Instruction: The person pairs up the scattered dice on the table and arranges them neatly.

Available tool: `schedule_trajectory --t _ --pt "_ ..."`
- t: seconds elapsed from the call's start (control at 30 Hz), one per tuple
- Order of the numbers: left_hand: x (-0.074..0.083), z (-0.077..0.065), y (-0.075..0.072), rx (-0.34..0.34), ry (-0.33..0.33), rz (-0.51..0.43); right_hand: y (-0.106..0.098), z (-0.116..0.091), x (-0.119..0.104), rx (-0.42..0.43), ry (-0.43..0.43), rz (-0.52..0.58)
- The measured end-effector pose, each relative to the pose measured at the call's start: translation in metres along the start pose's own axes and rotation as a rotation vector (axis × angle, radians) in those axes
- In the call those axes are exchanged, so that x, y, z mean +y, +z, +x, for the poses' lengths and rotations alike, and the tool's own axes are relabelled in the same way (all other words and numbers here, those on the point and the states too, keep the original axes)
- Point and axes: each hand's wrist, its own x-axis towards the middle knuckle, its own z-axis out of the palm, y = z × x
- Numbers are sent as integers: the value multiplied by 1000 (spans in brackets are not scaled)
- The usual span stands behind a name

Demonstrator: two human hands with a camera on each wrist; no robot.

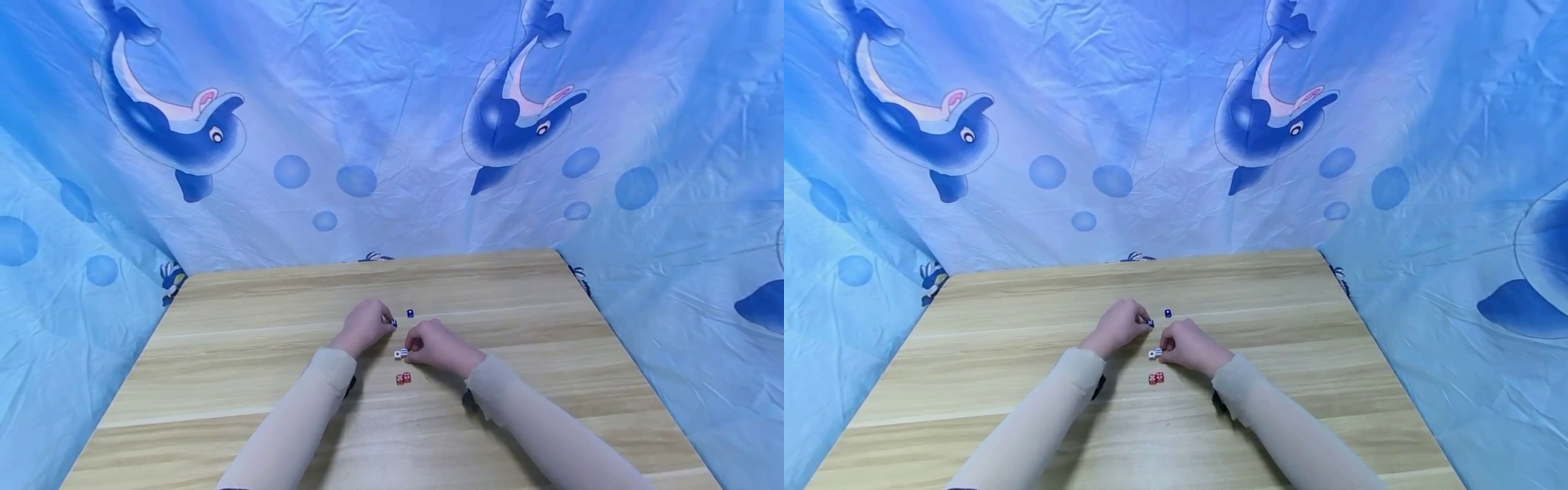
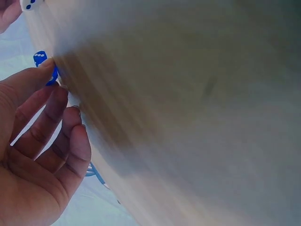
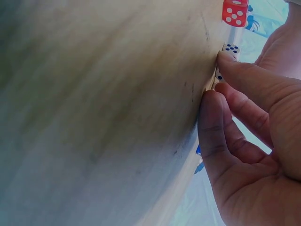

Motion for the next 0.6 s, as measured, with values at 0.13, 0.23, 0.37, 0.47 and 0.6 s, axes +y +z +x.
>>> schedule_trajectory --t 0.13,0.23,0.37,0.47,0.6 --pt "-2 -6 1 -6 -4 10 1 0 0 -1 5 1" --pt "-2 -9 1 -9 -1 15 1 -1 -1 0 9 2" --pt "-1 -13 2 -15 -3 16 -1 -1 -2 -2 14 0" --pt "1 -15 3 -20 2 18 -1 -1 -2 -5 5 -5" --pt "1 -17 3 -23 14 21 -1 -1 -2 -5 -12 -4"
